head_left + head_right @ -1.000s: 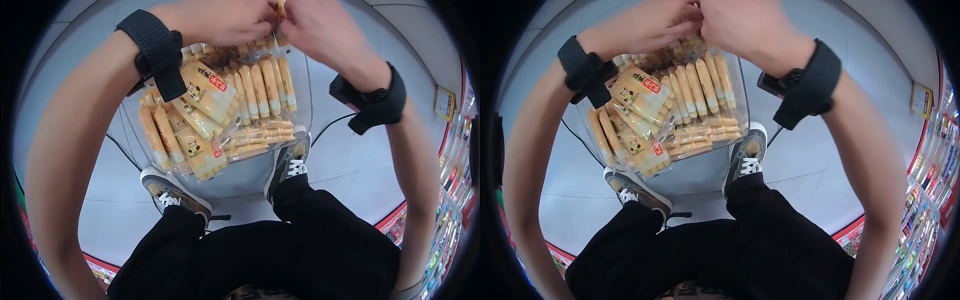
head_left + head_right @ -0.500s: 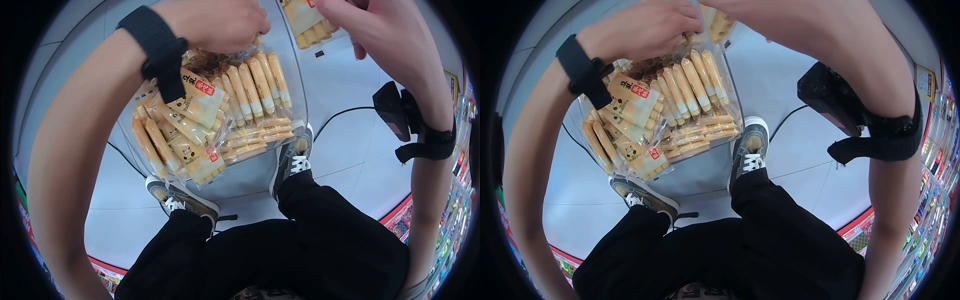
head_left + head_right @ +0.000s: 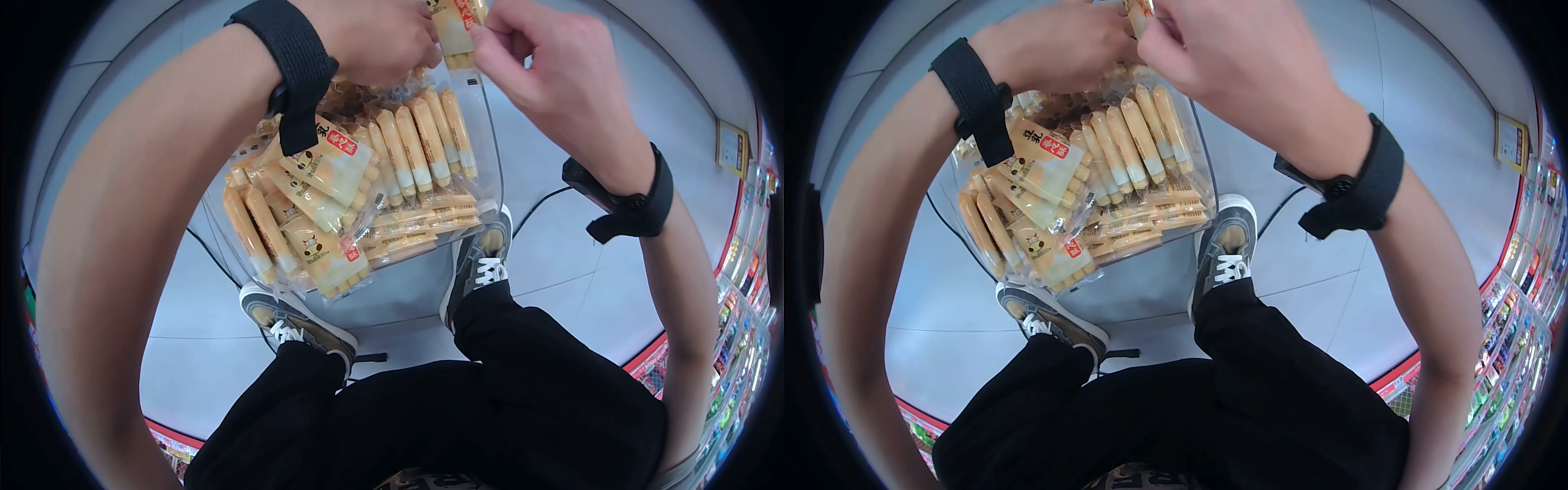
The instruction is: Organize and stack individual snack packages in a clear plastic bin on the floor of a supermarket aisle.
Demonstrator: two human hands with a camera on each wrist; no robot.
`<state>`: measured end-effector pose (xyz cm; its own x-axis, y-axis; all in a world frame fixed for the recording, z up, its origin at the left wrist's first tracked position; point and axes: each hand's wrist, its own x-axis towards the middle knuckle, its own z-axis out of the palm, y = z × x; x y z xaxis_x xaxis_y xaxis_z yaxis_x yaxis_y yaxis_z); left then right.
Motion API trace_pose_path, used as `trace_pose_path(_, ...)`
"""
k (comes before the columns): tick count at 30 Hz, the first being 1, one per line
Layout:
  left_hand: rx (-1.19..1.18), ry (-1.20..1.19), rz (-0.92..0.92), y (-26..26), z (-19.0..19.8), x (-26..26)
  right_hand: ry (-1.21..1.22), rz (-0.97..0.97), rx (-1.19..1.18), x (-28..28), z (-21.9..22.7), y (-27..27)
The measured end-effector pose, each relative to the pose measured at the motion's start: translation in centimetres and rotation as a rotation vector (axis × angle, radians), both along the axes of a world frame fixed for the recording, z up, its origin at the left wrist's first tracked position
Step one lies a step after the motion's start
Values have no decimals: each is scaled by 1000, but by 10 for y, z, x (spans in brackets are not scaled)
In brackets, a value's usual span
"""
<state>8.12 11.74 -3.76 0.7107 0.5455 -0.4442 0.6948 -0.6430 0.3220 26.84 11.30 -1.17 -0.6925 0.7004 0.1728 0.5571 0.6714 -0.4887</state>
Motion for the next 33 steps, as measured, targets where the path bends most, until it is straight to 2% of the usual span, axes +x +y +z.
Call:
trace_pose_path(4, 90, -17, -56, -7, 2, -1, -164, 92, 168, 2, -20, 1)
trace_pose_path(7, 94, 18, -35, -6, -6, 1, -142, 87, 193, 0, -30, 1)
trace_pose_path(10, 67, -10, 10, -10, 1, 3, -200, 30, 56, -8, -24, -2)
trace_pose_path(13, 40, -45, 8, -5, -12, 2, -220, 58, 128, -4, -29, -5)
trace_pose_path(17, -70, -32, 7, -1, 5, 3, -134, 53, 113, 0, -32, -4)
trace_pose_path(23, -227, 78, 157, 9, 16, 7, -50, 58, 110, -8, -29, -1)
trace_pose_path(25, -172, 128, 146, 5, 4, 8, -45, 57, 75, -9, -28, -2)
trace_pose_path(27, 99, -117, 111, -6, -35, -4, -50, 57, 73, -9, -29, -1)
trace_pose_path(29, 220, -184, 125, -15, -25, 1, -69, 40, 45, -10, -28, -1)
trace_pose_path(33, 100, -86, 169, -18, 4, 2, -87, 0, -23, -10, -27, 0)
